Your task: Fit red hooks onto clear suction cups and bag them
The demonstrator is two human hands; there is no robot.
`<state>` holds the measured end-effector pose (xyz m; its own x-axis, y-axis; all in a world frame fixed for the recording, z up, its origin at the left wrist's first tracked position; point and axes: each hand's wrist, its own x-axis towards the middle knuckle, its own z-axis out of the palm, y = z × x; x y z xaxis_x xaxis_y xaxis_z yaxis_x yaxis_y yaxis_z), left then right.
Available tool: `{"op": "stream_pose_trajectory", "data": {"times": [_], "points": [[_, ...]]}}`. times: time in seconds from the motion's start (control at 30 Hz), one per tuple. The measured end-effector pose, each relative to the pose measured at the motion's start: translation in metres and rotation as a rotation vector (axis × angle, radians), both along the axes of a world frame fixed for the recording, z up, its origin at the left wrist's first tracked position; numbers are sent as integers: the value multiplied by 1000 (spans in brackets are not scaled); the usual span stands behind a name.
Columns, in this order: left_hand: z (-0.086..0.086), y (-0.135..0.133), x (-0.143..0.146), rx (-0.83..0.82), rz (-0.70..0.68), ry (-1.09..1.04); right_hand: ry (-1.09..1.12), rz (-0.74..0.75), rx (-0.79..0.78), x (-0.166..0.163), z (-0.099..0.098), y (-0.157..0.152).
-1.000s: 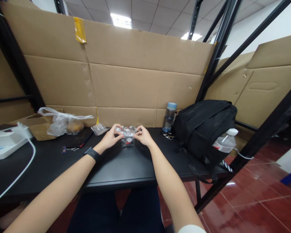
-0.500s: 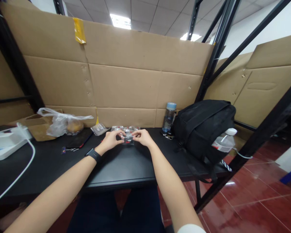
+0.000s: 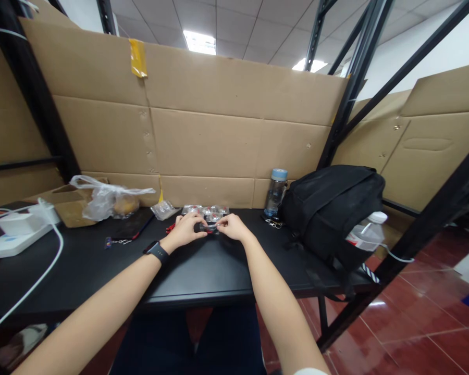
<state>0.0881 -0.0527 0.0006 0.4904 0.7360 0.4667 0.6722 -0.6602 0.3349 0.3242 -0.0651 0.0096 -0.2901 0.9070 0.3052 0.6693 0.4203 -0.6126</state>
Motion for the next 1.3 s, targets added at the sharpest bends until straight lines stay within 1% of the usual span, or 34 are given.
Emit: {"op": "stream_pose_trajectory", "data": {"times": [0.17, 0.33, 0.4, 0.47, 0.6, 0.77, 0.9, 1.03, 1.1, 1.13, 1.2, 1.3], "points": [[-1, -1, 1, -52, -30, 36, -60, 37, 81, 1, -5, 2], [0, 0, 1, -38, -13, -23, -70, 24, 17, 1, -16, 9], [1, 1, 0, -40, -6, -76, 4, 30, 4, 0, -19, 12], [4, 2, -1, -65, 1, -137, 132, 56, -35, -1, -20, 15], [6, 9, -7, -180, 14, -267, 370, 70, -120, -5, -15, 13], [2, 23, -13, -301, -41, -459, 489, 62, -164, -10, -7, 6], [2, 27, -14, -339, -111, -521, 531, 51, -178, -13, -4, 3], [0, 25, -11, -370, -232, -491, 505, 44, -189, -13, -1, 0], [-4, 26, -10, -404, -279, -425, 460, 40, -201, -12, 0, -1], [-7, 26, -10, -416, -281, -386, 437, 37, -208, -11, -1, -1], [-11, 27, -9, -431, -240, -306, 388, 30, -231, -9, -2, 0], [-11, 23, -9, -402, -110, -142, 314, 27, -267, -5, -8, 5]]}}
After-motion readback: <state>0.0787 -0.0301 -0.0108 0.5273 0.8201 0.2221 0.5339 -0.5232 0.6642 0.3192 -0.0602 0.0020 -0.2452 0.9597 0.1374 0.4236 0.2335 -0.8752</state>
